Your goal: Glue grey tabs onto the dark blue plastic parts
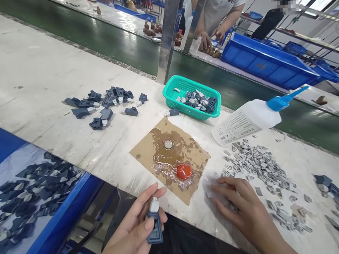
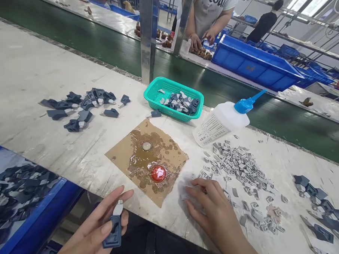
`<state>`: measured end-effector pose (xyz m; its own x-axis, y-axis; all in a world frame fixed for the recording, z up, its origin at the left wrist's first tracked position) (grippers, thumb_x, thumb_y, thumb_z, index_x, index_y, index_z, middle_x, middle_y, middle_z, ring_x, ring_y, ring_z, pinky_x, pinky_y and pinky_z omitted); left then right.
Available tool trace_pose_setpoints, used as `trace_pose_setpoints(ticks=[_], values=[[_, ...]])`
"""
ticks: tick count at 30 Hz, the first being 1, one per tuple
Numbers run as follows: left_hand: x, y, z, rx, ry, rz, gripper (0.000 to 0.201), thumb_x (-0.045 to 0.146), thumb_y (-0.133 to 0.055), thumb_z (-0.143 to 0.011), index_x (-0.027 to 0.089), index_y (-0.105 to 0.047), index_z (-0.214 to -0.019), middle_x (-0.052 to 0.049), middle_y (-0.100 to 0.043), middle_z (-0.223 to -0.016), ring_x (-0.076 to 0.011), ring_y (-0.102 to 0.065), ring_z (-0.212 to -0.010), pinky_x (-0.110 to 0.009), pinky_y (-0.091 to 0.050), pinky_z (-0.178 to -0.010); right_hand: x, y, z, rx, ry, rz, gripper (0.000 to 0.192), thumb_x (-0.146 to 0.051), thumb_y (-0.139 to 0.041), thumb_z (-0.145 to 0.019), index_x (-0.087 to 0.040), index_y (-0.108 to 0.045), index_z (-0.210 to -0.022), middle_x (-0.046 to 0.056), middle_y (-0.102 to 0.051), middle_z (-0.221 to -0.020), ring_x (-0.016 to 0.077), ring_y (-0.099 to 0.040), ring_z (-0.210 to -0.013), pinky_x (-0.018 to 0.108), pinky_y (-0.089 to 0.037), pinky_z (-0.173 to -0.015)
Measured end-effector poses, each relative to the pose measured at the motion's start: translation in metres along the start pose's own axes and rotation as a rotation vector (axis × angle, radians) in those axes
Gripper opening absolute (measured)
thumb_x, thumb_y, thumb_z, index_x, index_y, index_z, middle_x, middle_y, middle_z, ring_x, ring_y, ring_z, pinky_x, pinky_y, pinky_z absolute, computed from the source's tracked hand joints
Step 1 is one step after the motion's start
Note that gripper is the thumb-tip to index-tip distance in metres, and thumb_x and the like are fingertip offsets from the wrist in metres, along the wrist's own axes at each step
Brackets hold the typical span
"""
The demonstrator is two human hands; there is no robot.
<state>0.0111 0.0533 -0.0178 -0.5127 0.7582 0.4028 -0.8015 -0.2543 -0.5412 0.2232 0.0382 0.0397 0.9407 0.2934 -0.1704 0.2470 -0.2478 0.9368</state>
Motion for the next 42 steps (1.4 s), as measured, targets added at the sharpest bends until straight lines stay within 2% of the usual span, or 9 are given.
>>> trace_pose_setpoints(ticks=[3, 7, 13, 16, 24, 28, 34, 42], values=[[0.0, -0.004, -0.003, -0.039, -0.026, 0.038, 0.033, 0.022, -0.08, -0.059, 0.029, -0.074, -0.091, 0.0, -0.071, -0.097, -0.0162, -0.063, -0.083, -0.021, -0.048, -0.076, 0.0, -0.002, -0.003, -0.027, 0.039, -0.032, 0.011, -0.022, -0.049, -0.086, -0.021, -0.061, -0.085, 0.009, -0.054, -0.097, 0.0173, -0.055, -0.085, 0.029, -0.05, -0.066], [-0.004, -0.005, -0.006, -0.108, 0.004, 0.14, 0.029, 0.014, -0.076, -0.065, 0.023, -0.073, -0.092, -0.003, -0.073, -0.087, -0.019, -0.065, -0.089, -0.028, -0.049, -0.085, 0.0, -0.004, -0.004, -0.06, 0.084, -0.03, 0.018, -0.024, -0.043, -0.09, -0.023, -0.061, -0.089, 0.007, -0.055, -0.098, 0.0166, -0.054, -0.088, 0.028, -0.048, -0.067], [-0.009, -0.012, -0.009, -0.251, 0.113, 0.302, 0.031, 0.004, -0.061, -0.077, 0.021, -0.069, -0.101, -0.007, -0.072, -0.107, -0.0259, -0.064, -0.1, -0.042, -0.052, -0.086, 0.005, -0.008, 0.004, -0.081, 0.104, -0.056, 0.017, -0.026, -0.044, -0.09, -0.023, -0.061, -0.095, 0.007, -0.056, -0.099, 0.0175, -0.053, -0.092, 0.03, -0.048, -0.072], [-0.01, -0.014, -0.01, -0.296, 0.149, 0.334, 0.03, 0.002, -0.058, -0.079, 0.019, -0.067, -0.103, -0.009, -0.069, -0.112, -0.0261, -0.063, -0.101, -0.042, -0.052, -0.086, 0.007, -0.01, 0.008, -0.092, 0.116, -0.067, 0.016, -0.026, -0.05, -0.088, -0.023, -0.06, -0.1, 0.008, -0.055, -0.101, 0.0188, -0.053, -0.094, 0.032, -0.048, -0.073], [-0.009, -0.015, -0.008, -0.244, 0.154, 0.305, 0.029, 0.001, -0.045, -0.086, 0.012, -0.067, -0.1, -0.014, -0.072, -0.104, -0.0226, -0.067, -0.095, -0.04, -0.055, -0.082, 0.005, -0.012, 0.011, -0.134, 0.094, -0.09, 0.014, -0.019, -0.049, -0.088, -0.022, -0.059, -0.097, 0.007, -0.056, -0.102, 0.0194, -0.052, -0.097, 0.034, -0.046, -0.076], [-0.008, -0.011, -0.006, -0.211, 0.15, 0.277, 0.028, 0.003, -0.046, -0.086, 0.013, -0.068, -0.099, -0.013, -0.073, -0.102, -0.0226, -0.068, -0.092, -0.04, -0.055, -0.081, 0.002, -0.013, 0.007, -0.147, 0.1, -0.079, 0.018, -0.019, -0.047, -0.089, -0.021, -0.057, -0.103, 0.008, -0.057, -0.104, 0.0193, -0.052, -0.098, 0.034, -0.047, -0.077], [-0.004, -0.003, -0.002, -0.133, 0.091, 0.211, 0.028, 0.005, -0.046, -0.086, 0.014, -0.069, -0.101, -0.013, -0.073, -0.102, -0.0237, -0.067, -0.093, -0.041, -0.054, -0.084, 0.001, -0.013, -0.001, -0.146, 0.102, -0.092, 0.017, -0.02, -0.05, -0.087, -0.021, -0.058, -0.102, 0.009, -0.057, -0.102, 0.0183, -0.053, -0.095, 0.033, -0.049, -0.075], [-0.004, -0.003, -0.001, -0.108, 0.096, 0.2, 0.029, 0.005, -0.046, -0.086, 0.016, -0.07, -0.098, -0.011, -0.074, -0.1, -0.0224, -0.067, -0.091, -0.04, -0.054, -0.083, -0.011, -0.005, -0.007, -0.093, 0.188, -0.047, 0.009, -0.019, -0.053, -0.085, -0.019, -0.06, -0.091, 0.008, -0.062, -0.094, 0.0187, -0.056, -0.089, 0.033, -0.048, -0.071]])
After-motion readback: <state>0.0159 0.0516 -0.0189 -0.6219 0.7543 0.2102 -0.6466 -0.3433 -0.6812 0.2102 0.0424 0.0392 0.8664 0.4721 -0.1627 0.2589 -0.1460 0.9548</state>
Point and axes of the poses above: each hand's wrist, its own z-axis away from the middle knuckle, its own y-axis out of the back of the hand, x = y × z, the point moved 8 cm from there along -z, towards the middle knuckle
